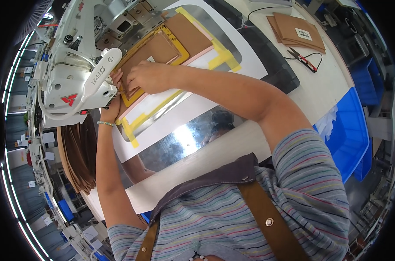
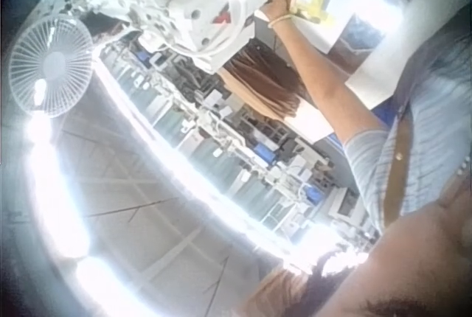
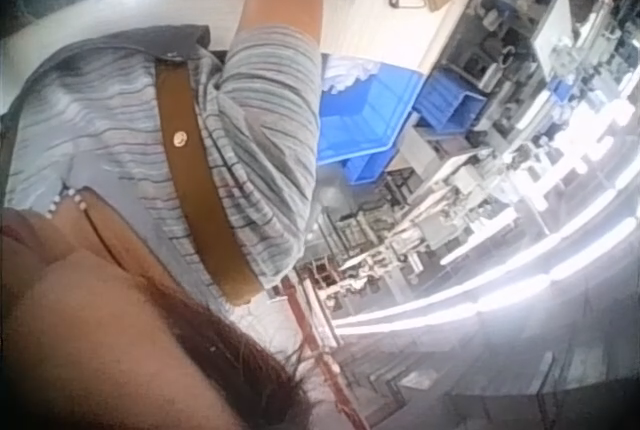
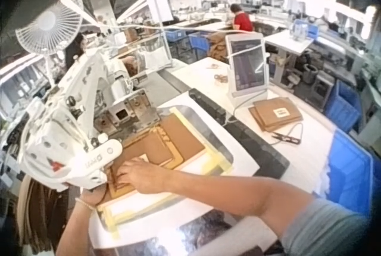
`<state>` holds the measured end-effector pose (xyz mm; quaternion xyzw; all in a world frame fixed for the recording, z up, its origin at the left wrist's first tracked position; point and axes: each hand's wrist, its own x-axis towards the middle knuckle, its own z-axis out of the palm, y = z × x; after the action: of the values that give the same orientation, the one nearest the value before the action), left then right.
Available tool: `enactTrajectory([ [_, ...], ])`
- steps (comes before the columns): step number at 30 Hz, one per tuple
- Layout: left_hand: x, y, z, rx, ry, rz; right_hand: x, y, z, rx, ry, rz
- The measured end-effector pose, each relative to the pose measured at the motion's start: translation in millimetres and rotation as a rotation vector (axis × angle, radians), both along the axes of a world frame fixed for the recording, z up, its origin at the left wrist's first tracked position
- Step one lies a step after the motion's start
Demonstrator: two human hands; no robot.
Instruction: Sewing panels onto leather goods using an industrial sewing machine.
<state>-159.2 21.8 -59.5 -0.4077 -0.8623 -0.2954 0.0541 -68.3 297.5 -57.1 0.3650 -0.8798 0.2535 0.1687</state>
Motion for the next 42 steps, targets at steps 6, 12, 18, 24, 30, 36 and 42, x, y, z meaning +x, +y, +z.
enactTrajectory([
  [6,16.1,11.7,24.7,-0.023,0.174,0.011,3.7,-4.4,16.3,0.046,-0.055,0.036],
  [12,0.0,6.6,19.4,-0.060,0.185,-0.055,3.1,-1.3,15.0,0.057,-0.030,0.036],
  [18,-42.7,-34.7,-17.2,-0.179,0.016,-0.063,-3.2,-2.5,17.4,0.094,-0.042,0.025],
  [24,-71.7,-44.7,-45.4,0.419,-0.841,-0.043,-14.7,-3.2,7.9,0.070,0.021,0.046],
  [30,-70.9,-47.5,-49.8,0.232,-0.538,-0.015,-13.7,-6.9,15.7,0.065,-0.007,0.051],
  [36,-66.5,-66.1,-35.3,-0.173,0.046,-0.039,-17.3,-15.9,34.1,0.066,-0.084,0.104],
  [42,-37.6,-59.3,-28.5,-0.015,-0.090,0.053,-40.2,-18.7,19.1,0.117,-0.024,-0.058],
])
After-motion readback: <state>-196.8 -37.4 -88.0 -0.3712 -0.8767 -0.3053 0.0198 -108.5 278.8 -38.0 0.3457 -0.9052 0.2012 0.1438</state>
